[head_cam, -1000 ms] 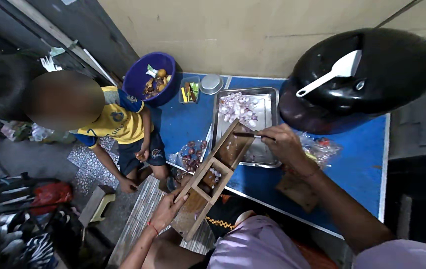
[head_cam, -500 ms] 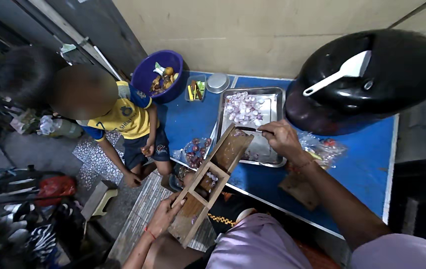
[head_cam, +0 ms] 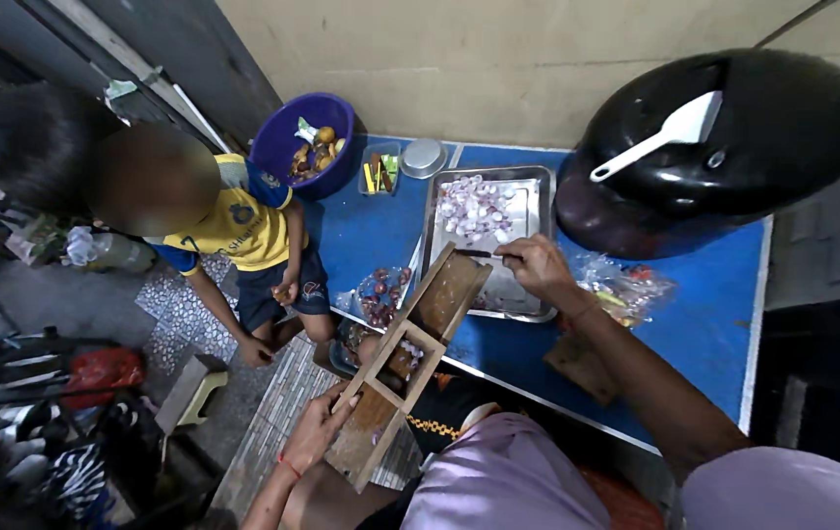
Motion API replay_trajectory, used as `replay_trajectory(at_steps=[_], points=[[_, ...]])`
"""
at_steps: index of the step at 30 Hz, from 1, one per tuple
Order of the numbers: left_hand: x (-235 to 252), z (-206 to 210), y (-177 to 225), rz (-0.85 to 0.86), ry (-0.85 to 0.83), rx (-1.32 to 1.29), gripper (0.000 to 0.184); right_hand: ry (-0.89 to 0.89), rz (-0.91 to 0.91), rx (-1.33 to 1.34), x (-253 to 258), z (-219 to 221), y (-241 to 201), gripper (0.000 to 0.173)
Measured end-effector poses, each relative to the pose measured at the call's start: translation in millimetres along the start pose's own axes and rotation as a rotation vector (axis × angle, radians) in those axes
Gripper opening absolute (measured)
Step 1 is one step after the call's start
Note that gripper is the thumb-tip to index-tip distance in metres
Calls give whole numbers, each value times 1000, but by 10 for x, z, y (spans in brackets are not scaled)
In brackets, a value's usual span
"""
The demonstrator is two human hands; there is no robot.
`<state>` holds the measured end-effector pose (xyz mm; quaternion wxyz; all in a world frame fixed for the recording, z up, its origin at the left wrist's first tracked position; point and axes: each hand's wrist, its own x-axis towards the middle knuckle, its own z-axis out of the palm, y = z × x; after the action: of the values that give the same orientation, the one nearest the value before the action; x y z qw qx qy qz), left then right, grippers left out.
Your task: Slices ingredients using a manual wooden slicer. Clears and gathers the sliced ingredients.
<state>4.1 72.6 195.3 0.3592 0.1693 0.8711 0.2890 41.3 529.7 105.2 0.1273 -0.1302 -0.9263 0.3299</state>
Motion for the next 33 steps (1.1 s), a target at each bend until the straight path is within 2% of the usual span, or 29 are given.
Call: replay_trajectory(at_steps=[4, 8, 14, 19, 22, 26, 28, 30, 33], points=[[-86, 1, -5, -13, 42, -16, 42, -10, 160, -36, 58, -139, 190, 27], [-208, 0, -92, -29, 101, -66, 41, -216, 69, -86, 2, -191, 461, 24], [-375, 36, -134, -58, 200, -99, 41, -426, -69, -35, -112, 134, 776, 24], [-523, 111, -105, -64, 286, -90, 40, -545, -29, -15, -63, 267, 748, 18], [-572, 162, -115, -67, 338, -162, 38, -515, -34, -87, 20, 416, 752, 20], [-605, 176, -93, -75, 370, -250, 38, -364, 146, -151, 174, 490, 655, 26], [-613, 176, -98, -73, 391, -258, 37, -332, 128, -110, 202, 449, 657, 27], [-624, 172, -130, -61, 404, -272, 36, -390, 65, -45, 159, 392, 642, 26], [-640, 179, -146, -58, 408, -291, 34, -578, -19, -6, 32, 413, 633, 19]])
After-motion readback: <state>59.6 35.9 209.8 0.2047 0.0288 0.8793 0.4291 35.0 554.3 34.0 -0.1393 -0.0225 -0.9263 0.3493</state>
